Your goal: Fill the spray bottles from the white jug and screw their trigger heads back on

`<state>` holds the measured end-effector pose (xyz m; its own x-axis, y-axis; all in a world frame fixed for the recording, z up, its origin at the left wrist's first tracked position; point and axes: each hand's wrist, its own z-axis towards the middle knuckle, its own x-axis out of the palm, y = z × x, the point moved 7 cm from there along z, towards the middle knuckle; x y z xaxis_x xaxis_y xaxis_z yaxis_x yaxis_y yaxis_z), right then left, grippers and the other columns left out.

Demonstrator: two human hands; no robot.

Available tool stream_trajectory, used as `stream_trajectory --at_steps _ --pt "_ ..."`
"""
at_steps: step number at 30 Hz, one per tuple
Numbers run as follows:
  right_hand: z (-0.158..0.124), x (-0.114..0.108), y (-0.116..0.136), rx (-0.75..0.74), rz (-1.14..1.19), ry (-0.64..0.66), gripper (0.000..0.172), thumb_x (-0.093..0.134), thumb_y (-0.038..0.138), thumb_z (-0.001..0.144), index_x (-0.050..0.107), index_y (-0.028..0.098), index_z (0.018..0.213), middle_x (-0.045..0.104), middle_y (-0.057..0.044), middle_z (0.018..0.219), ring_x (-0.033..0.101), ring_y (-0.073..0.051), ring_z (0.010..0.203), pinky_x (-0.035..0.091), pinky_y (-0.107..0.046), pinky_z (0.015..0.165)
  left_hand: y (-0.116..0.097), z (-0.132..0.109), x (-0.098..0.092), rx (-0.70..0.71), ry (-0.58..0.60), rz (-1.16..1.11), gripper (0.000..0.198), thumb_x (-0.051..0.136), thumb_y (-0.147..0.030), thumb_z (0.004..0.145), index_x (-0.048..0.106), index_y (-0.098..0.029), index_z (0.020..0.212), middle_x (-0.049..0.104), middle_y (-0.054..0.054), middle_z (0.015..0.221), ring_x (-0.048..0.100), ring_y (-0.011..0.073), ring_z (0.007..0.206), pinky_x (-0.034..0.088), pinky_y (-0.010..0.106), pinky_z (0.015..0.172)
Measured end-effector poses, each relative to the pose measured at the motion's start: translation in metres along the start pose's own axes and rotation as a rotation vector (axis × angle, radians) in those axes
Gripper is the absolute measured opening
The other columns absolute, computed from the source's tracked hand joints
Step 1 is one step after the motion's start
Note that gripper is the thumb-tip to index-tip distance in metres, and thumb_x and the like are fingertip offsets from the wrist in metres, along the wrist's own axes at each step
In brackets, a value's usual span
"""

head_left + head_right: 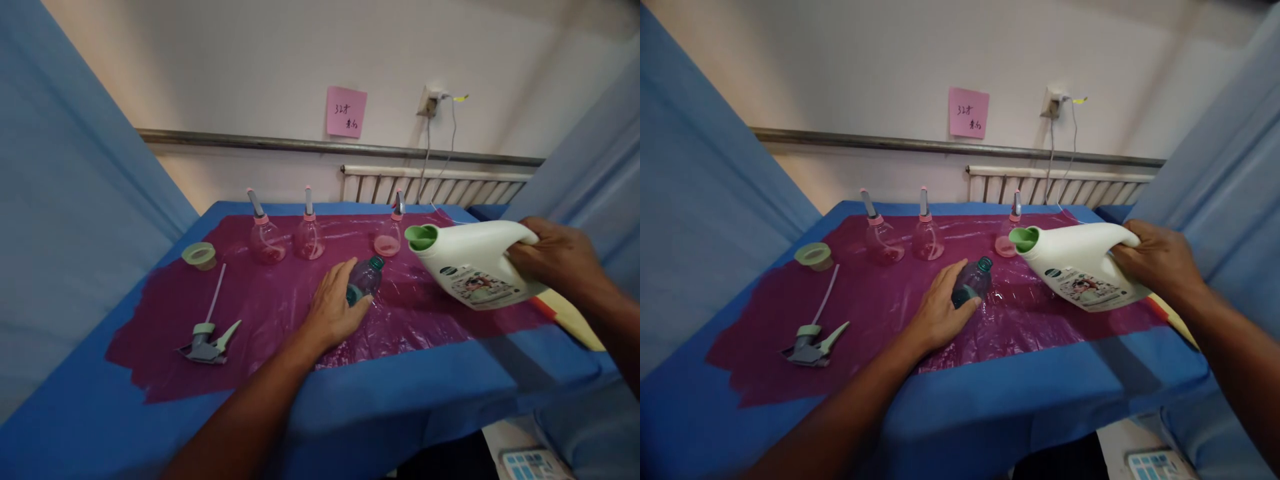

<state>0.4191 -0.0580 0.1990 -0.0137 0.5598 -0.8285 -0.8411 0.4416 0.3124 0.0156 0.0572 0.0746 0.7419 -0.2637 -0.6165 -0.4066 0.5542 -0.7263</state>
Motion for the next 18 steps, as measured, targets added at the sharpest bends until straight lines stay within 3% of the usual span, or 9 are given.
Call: stream_trajectory --at_steps 7,18 --pt "0.011 0.002 0.02 -0.144 -0.31 0.089 0.04 0.058 0.058 0.079 0.079 0.03 0.097 0.081 -0.009 0.089 0.059 -0.026 0.071 0.035 -0.037 0.068 -0.006 0.001 -0.003 -0.021 -0.033 0.005 0.075 0.081 -0.035 0.099 0.054 -0.027 0.169 0.063 0.016 0.172 0.06 0.0399 0.163 0.046 0.068 0.14" --pt "0.021 -0.018 0.052 -0.168 -0.467 0.154 0.018 0.076 0.045 0.086 0.078 0.03 0.095 0.082 -0.006 0.092 0.058 -0.022 0.07 0.033 -0.035 0.065 -0.006 0.001 -0.003 -0.02 -0.028 0.052 0.078 0.082 -0.034 0.098 0.056 -0.026 0.171 0.063 0.015 0.173 0.059 0.0389 0.164 0.044 0.064 0.142"
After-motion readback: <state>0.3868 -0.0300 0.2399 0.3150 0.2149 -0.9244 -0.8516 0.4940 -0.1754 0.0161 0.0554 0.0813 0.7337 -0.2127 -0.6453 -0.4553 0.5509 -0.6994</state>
